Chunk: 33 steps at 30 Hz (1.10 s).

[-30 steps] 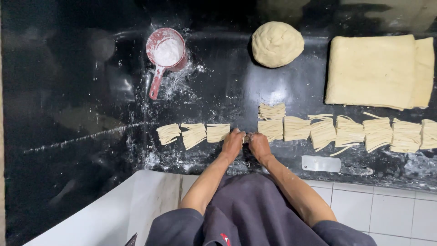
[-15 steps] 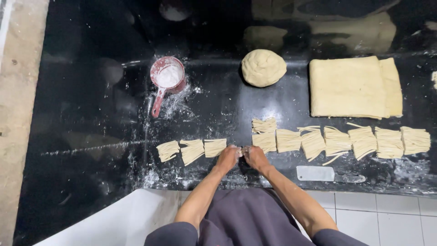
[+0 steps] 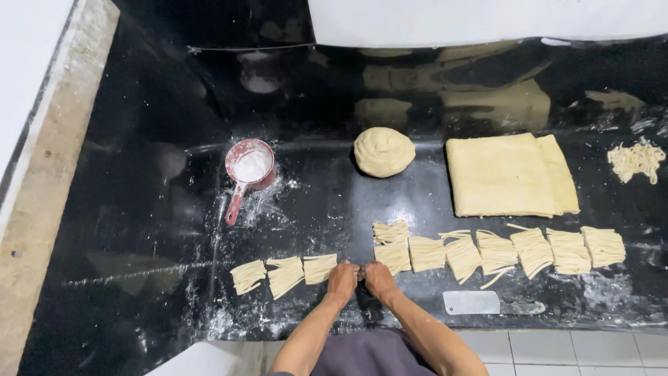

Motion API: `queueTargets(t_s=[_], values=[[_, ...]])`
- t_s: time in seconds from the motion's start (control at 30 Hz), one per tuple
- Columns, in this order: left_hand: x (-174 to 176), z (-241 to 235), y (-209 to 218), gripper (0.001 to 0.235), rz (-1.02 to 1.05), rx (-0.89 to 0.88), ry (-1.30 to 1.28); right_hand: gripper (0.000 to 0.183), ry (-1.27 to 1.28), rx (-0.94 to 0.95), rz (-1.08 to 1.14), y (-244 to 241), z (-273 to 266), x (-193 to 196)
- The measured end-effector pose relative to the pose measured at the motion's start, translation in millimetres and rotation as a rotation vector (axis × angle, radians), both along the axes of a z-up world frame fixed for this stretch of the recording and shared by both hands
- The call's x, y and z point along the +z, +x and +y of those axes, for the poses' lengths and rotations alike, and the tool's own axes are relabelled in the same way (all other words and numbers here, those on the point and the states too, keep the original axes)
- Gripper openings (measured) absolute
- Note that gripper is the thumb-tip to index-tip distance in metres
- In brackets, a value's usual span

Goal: The person arranges cut strips of dough on a black countertop, separating them into small bundles. They then transfer these bundles onto a large red tray, organizing them into neat rows. The person also handles a ball of dough and a red measuring cup containing flour.

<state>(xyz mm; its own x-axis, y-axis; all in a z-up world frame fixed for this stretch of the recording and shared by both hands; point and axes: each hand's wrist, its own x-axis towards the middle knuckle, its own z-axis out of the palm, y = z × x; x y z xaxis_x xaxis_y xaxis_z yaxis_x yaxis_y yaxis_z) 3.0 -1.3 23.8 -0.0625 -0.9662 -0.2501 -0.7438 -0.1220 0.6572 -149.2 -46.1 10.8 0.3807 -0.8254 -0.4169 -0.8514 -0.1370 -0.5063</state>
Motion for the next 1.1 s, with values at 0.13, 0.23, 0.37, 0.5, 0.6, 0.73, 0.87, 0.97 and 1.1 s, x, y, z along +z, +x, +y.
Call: queueTargets(t_s=[0.13, 0.23, 0.37, 0.5, 0.6, 0.73, 0.87, 0.97, 1.1], values=[[9, -5, -6, 0.024, -0.084, -0.005, 0.028, 0.027, -0.018, 0.008, 0.021, -3, 5, -20], [15, -12, -11, 0.022, -0.236, -0.03, -0.028, 0.018, -0.315, 0.264, -0.1, -9, 10, -29], [20, -20, -9, 0.019, -0.293, -0.067, 0.011, 0.015, -0.283, 0.284, -0.136, -6, 10, -11], [32, -23, -12, 0.015, -0.23, 0.001, 0.078, 0.02, -0.28, 0.292, 0.066, 0, 9, -31], [24, -22, -9, 0.028, -0.227, -0.007, 0.064, 0.011, -0.261, 0.289, 0.15, 5, 1, -13], [31, -20, -8, 0.023, -0.211, -0.022, 0.063, 0.011, -0.264, 0.299, 0.151, 7, -2, -6], [32, -18, -8, 0.025, -0.236, 0.001, 0.035, 0.015, -0.247, 0.271, 0.172, 9, -3, -1], [38, -9, -10, 0.025, -0.252, 0.001, -0.021, 0.013, -0.242, 0.242, 0.185, 10, 0, 0], [29, -1, -8, 0.025, -0.311, -0.036, -0.117, 0.011, -0.27, 0.207, 0.217, 11, 2, 6]])
